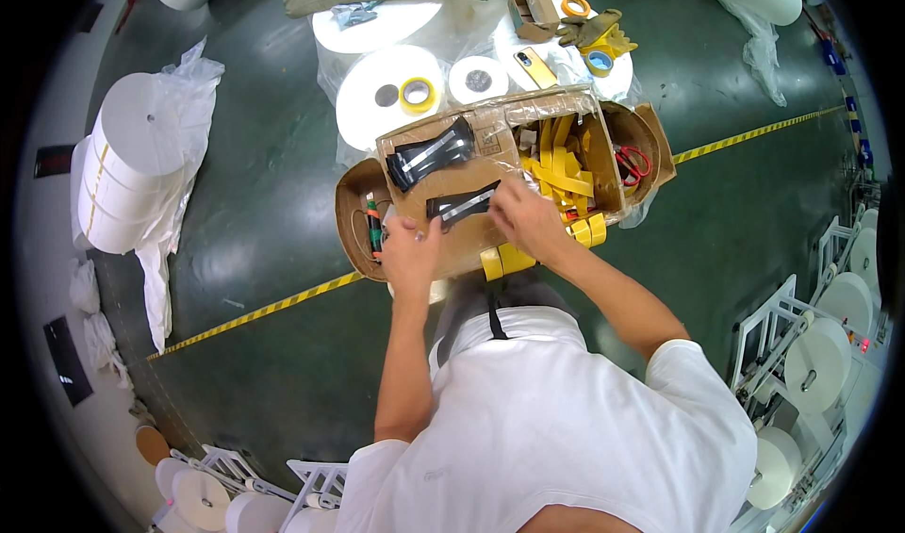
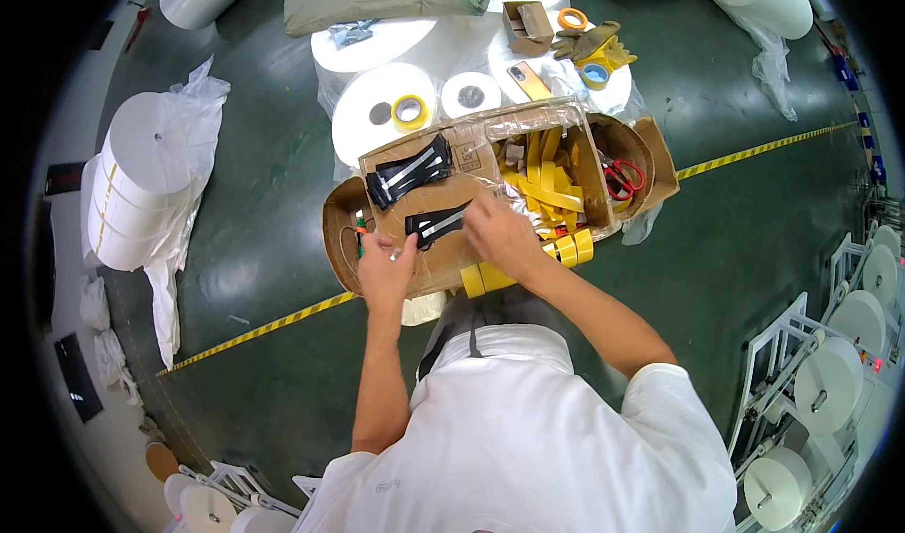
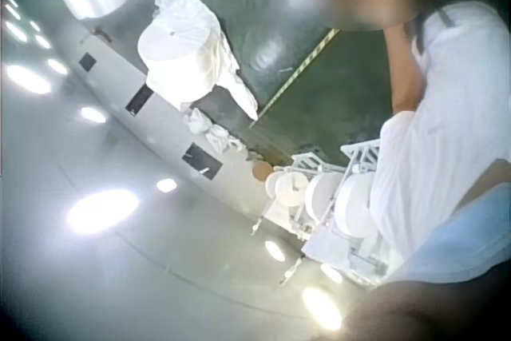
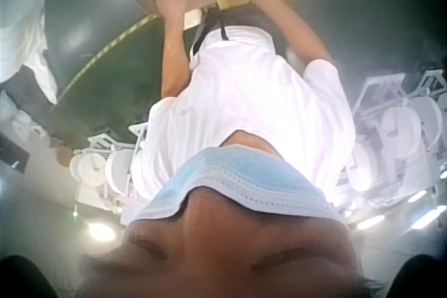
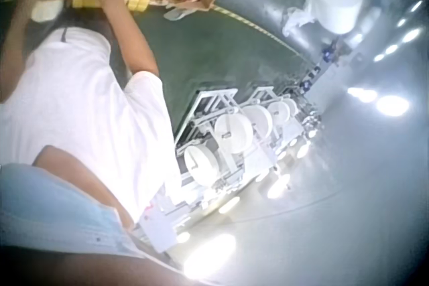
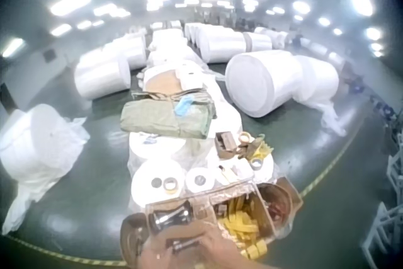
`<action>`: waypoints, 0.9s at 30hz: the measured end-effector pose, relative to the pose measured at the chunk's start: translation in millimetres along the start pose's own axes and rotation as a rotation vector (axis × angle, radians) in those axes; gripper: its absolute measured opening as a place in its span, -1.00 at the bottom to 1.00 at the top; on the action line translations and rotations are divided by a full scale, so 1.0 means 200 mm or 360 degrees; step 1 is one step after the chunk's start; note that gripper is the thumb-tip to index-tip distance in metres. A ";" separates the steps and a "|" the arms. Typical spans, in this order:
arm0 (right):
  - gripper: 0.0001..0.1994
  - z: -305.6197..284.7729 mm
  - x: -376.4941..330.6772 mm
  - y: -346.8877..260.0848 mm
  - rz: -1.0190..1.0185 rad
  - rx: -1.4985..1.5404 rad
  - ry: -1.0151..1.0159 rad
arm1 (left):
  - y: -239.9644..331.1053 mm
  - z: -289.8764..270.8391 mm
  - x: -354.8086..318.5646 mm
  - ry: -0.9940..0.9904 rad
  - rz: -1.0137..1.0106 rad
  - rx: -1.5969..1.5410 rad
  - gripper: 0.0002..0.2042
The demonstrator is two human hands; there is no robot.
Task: The person uses shears to cut several strips of yellow adhesive tape from a roll and applies them to the edge of a cardboard box.
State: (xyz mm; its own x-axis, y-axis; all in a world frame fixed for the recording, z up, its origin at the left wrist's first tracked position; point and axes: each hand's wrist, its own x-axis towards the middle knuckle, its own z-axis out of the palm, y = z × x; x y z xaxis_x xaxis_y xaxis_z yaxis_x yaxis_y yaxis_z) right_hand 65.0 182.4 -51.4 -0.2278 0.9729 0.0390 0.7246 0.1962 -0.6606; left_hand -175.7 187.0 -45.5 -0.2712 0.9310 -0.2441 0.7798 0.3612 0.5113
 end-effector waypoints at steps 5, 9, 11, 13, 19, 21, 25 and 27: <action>-0.80 0.09 -0.20 -0.04 -0.0927 -0.0170 -0.0512 | -0.16 -0.09 -0.05 -0.0302 0.0233 -0.0375 -0.55; -0.81 0.17 -0.19 -0.04 -0.0937 -0.0367 -0.0582 | -0.12 -0.10 -0.07 -0.0729 0.0385 -0.0457 -0.62; -0.81 0.16 -0.18 -0.03 -0.0836 -0.0169 -0.0696 | -0.13 -0.09 -0.08 -0.0842 0.0467 -0.0470 -0.60; -0.82 0.00 -0.13 -0.06 -0.0764 0.0212 -0.0875 | -0.19 -0.08 -0.10 -0.1041 0.0529 -0.0557 -0.58; -0.74 -0.20 -0.16 -0.06 -0.1041 0.0038 -0.0350 | -0.07 -0.20 -0.11 -0.1653 0.0592 -0.0551 -0.48; -0.62 -0.20 -0.16 -0.03 -0.0903 0.0233 -0.0357 | -0.05 -0.19 -0.13 -0.1395 0.0771 -0.0617 -0.51; -0.44 -0.23 -0.15 -0.08 -0.0558 0.0493 -0.0202 | -0.01 -0.16 -0.08 -0.0710 0.1350 -0.0237 -0.54; -0.43 -0.22 -0.11 -0.08 -0.0610 0.0165 -0.0257 | 0.05 -0.17 -0.06 -0.0677 0.1354 -0.0072 -0.55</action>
State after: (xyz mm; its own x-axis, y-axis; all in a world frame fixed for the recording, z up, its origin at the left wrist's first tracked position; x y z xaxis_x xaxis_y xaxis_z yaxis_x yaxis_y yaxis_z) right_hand 86.9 164.1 -8.9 -0.5726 0.7990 0.1838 0.5007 0.5184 -0.6932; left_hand -183.9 180.6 -9.3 0.6125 0.7889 -0.0503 0.5960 -0.4191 0.6850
